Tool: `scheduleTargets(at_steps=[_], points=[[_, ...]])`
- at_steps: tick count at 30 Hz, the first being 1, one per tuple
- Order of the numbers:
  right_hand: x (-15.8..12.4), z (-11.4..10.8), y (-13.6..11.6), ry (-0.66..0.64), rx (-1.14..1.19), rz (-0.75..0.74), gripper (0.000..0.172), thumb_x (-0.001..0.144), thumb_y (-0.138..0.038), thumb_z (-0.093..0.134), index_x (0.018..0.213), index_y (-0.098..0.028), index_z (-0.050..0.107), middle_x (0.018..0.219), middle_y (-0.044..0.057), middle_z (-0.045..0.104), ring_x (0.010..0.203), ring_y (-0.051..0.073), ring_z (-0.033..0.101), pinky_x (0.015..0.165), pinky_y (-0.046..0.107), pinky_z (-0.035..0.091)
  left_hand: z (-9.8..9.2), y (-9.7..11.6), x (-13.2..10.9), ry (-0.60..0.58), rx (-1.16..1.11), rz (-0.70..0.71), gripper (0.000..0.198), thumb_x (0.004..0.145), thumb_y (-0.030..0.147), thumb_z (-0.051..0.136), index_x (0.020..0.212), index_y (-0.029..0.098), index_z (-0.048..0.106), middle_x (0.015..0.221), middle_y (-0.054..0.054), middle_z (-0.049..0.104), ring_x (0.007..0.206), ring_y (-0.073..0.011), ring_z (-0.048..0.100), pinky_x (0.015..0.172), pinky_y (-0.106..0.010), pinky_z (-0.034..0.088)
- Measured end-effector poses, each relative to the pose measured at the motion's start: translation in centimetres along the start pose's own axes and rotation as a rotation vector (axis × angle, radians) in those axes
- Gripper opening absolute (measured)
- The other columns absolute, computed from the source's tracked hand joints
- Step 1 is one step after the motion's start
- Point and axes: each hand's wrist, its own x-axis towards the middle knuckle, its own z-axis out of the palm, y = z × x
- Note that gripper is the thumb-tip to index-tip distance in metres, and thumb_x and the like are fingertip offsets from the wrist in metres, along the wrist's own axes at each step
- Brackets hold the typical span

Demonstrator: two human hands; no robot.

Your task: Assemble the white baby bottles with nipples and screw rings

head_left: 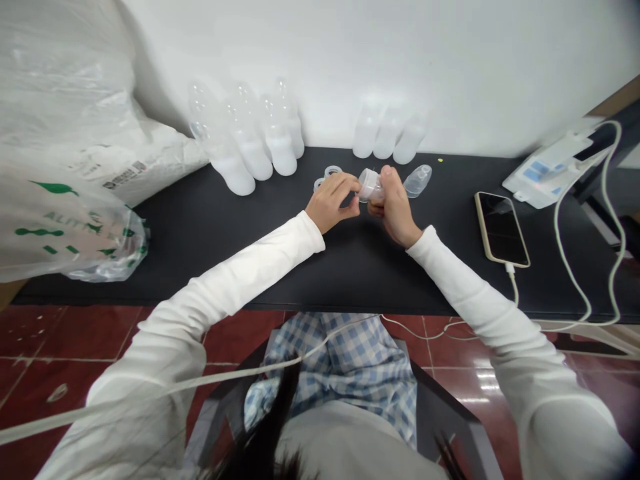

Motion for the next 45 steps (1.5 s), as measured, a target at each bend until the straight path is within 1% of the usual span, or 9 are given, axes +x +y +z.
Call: scheduleTargets(at_steps=[7, 12, 20, 27, 30, 34, 38, 42, 45], points=[[-0.4, 0.6, -1.5, 0.022, 0.236, 0.158, 0.055, 0.087, -0.080, 0.054, 0.083, -0.028, 0.034, 0.055, -0.009, 0.026, 0.041, 0.008, 0.026, 0.040, 0.027, 0.021, -0.1, 0.0, 0.0, 0.008, 0.019, 0.050, 0.007, 0.084, 0.017, 0.055, 0.089, 0.022, 0.058, 0.087, -0.004, 0.067, 0.089, -0.0192, 0.066, 0.087, -0.036, 0.053], [-0.7, 1.1, -2.2, 0.044, 0.339, 0.208, 0.063, 0.076, -0.078, 0.069, 0.076, -0.027, 0.031, 0.053, -0.010, 0.032, 0.042, 0.007, 0.027, 0.039, 0.025, 0.024, -0.8, 0.5, 0.8, -0.019, -0.114, -0.044, 0.007, 0.079, 0.015, 0.055, 0.078, 0.022, 0.052, 0.075, 0.001, 0.062, 0.071, -0.0129, 0.059, 0.072, -0.028, 0.050], [-0.4, -0.2, -1.3, 0.007, 0.145, 0.101, 0.055, 0.077, -0.072, 0.073, 0.089, -0.028, 0.042, 0.060, -0.008, 0.051, 0.052, 0.011, 0.051, 0.047, 0.027, 0.044, -1.1, 0.6, 1.2, -0.084, -0.239, -0.207, 0.012, 0.069, 0.011, 0.058, 0.074, 0.021, 0.052, 0.066, 0.006, 0.054, 0.061, -0.0086, 0.051, 0.066, -0.024, 0.045], [-0.2, -1.8, -0.4, -0.053, -0.171, -0.117, 0.048, 0.080, -0.065, 0.074, 0.101, -0.027, 0.055, 0.084, 0.001, 0.066, 0.076, 0.020, 0.065, 0.069, 0.039, 0.059, -1.4, 0.9, 1.5, -0.094, -0.418, -0.342, 0.014, 0.068, 0.011, 0.063, 0.069, 0.021, 0.053, 0.061, 0.007, 0.049, 0.057, -0.0072, 0.045, 0.061, -0.023, 0.041], [0.1, -2.8, -0.5, -0.085, -0.386, -0.257, 0.049, 0.078, -0.064, 0.077, 0.105, -0.027, 0.060, 0.101, 0.006, 0.069, 0.090, 0.024, 0.065, 0.079, 0.044, 0.059, -1.4, 0.9, 1.8, -0.099, -0.561, -0.493, 0.014, 0.070, 0.015, 0.068, 0.068, 0.021, 0.055, 0.059, 0.007, 0.050, 0.055, -0.0066, 0.046, 0.057, -0.022, 0.040], [0.3, -3.5, -1.2, -0.173, -0.599, -0.404, 0.026, 0.095, -0.050, 0.060, 0.108, -0.028, 0.065, 0.110, 0.009, 0.067, 0.102, 0.026, 0.063, 0.091, 0.049, 0.056, -0.9, 0.5, 1.8, -0.089, -0.759, -0.641, 0.025, 0.077, 0.030, 0.075, 0.066, 0.020, 0.055, 0.057, 0.005, 0.054, 0.051, -0.0066, 0.051, 0.051, -0.021, 0.044], [-0.1, -3.5, -1.9, -0.237, -0.648, -0.422, 0.020, 0.101, -0.032, 0.044, 0.098, -0.028, 0.063, 0.128, 0.006, 0.063, 0.126, 0.027, 0.057, 0.105, 0.053, 0.052, -0.2, 0.7, 1.3, -0.039, -0.847, -0.781, 0.040, 0.088, 0.048, 0.068, 0.064, 0.019, 0.054, 0.059, 0.003, 0.056, 0.052, -0.0082, 0.054, 0.052, -0.024, 0.051], [-0.2, -3.5, -1.8, -0.158, -0.676, -0.534, 0.026, 0.102, -0.022, 0.034, 0.095, -0.026, 0.060, 0.130, 0.011, 0.059, 0.122, 0.025, 0.057, 0.100, 0.050, 0.053, 0.1, 1.2, 0.8, 0.013, -0.864, -0.781, 0.043, 0.090, 0.055, 0.064, 0.067, 0.020, 0.054, 0.065, 0.002, 0.056, 0.059, -0.0099, 0.056, 0.060, -0.027, 0.054], [0.0, -3.5, -1.4, -0.087, -0.677, -0.569, 0.019, 0.103, -0.029, 0.041, 0.101, -0.027, 0.060, 0.125, 0.013, 0.057, 0.119, 0.026, 0.056, 0.098, 0.049, 0.054, 0.0, 1.1, 0.7, 0.006, -0.834, -0.711, 0.037, 0.083, 0.055, 0.072, 0.077, 0.021, 0.059, 0.077, 0.000, 0.062, 0.069, -0.0119, 0.061, 0.069, -0.030, 0.057]])
